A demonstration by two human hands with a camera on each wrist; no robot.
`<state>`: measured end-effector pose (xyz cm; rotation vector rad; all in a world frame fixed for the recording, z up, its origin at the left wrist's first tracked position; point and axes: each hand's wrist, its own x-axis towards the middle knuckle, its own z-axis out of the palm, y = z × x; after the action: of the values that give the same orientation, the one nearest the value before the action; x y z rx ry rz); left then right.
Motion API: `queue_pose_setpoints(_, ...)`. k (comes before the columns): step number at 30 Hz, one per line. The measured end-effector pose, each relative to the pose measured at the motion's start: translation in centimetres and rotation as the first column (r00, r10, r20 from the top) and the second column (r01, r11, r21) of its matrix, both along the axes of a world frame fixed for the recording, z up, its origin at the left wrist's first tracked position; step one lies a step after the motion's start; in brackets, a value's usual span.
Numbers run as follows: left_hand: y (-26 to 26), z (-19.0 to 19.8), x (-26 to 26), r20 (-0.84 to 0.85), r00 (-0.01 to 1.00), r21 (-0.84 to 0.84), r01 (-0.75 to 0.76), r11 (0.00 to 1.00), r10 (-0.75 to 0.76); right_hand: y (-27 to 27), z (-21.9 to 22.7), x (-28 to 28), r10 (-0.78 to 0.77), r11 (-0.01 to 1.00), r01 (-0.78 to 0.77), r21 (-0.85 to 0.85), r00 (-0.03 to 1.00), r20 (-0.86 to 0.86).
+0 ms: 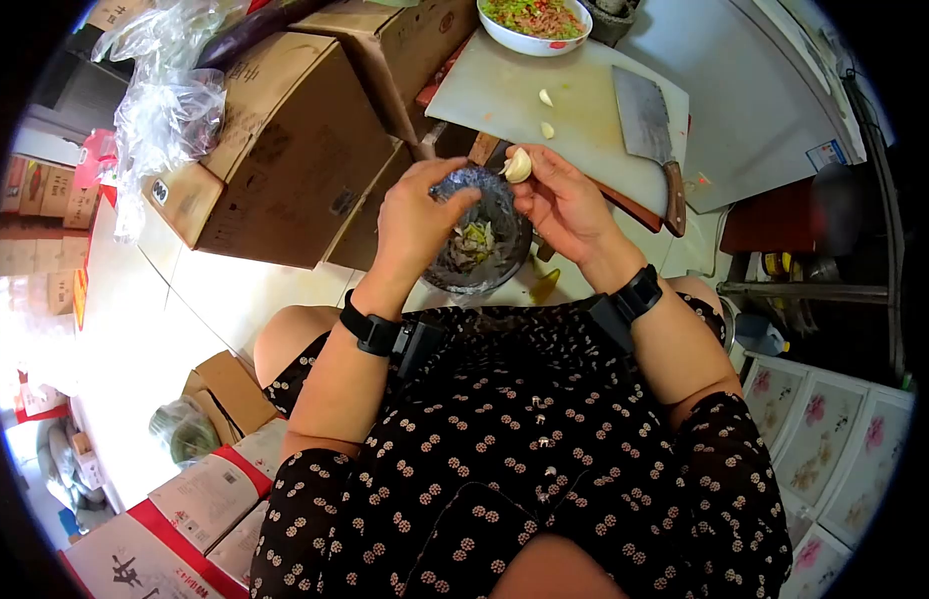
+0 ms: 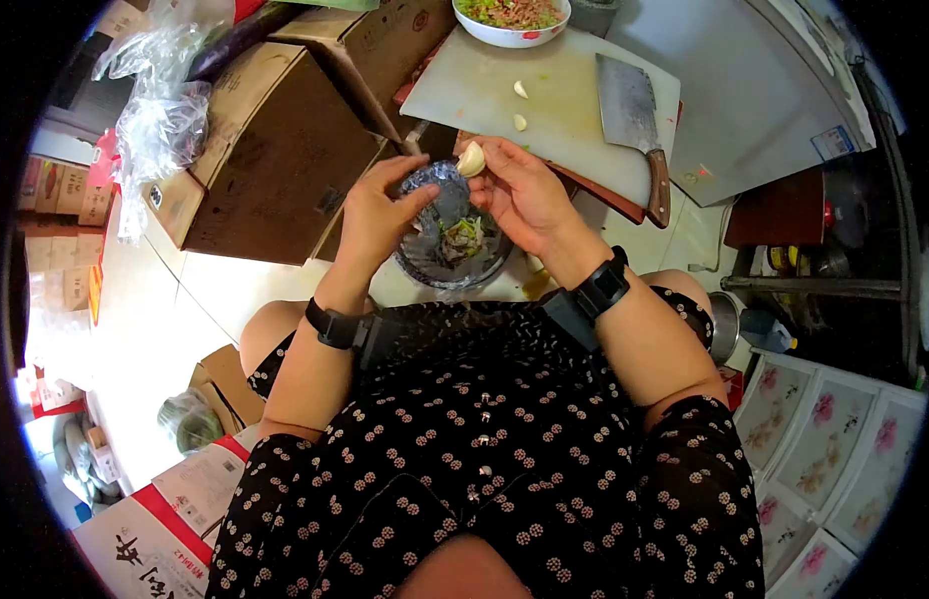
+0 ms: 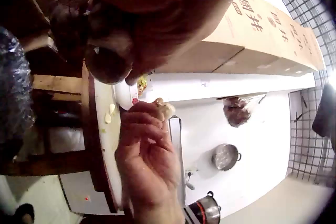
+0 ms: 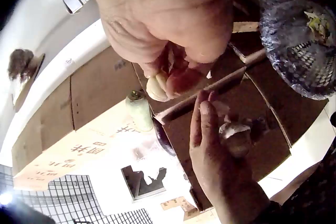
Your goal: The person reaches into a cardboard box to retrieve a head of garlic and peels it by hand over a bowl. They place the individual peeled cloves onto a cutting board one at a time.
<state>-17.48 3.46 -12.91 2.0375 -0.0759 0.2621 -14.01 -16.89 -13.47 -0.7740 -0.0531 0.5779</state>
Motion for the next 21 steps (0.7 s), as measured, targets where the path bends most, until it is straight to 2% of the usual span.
queue_pose_setpoints(1,-0.3,0.4,-0.2,0.111,0.994,0.067,-0.032,0.997,0.025,0.1,-0.1,0.0,-0.002,1.0,0.002,0.017,1.0,-0.003)
queue_pose_setpoints(7,-1.0,2.4,-0.9,0.041,0.996,-0.14,0.089,0.986,-0.084,0.4,0.1,-0.4,0.016,1.0,-0.016,0.017,1.0,-0.004)
queue_pose_setpoints(10,-1.4,1.9,-1.1,0.095,0.994,-0.049,0.059,0.997,-0.054,0.7,0.6,-0.8,0.035,0.999,-0.034,-0.029,0.997,0.064)
queue_pose_setpoints(13,-1.0,2.1,-1.1,0.209,0.975,0.092,0.052,0.994,-0.071,0.5,0.7,-0.8,0.044,0.998,-0.043,-0.043,0.999,0.012)
queue_pose_setpoints(19,-1.2,2.2,-1.2,0.256,0.965,0.104,0.032,0.994,-0.057,0.6,0.9,-0.8,0.045,0.997,-0.045,-0.06,0.999,-0.011)
queue_pose_setpoints(21,-1.5,2.2,-1.1,0.301,0.953,0.135,-0.023,0.991,-0.019,0.7,0.7,-0.7,0.047,0.996,-0.048,-0.075,0.999,-0.009)
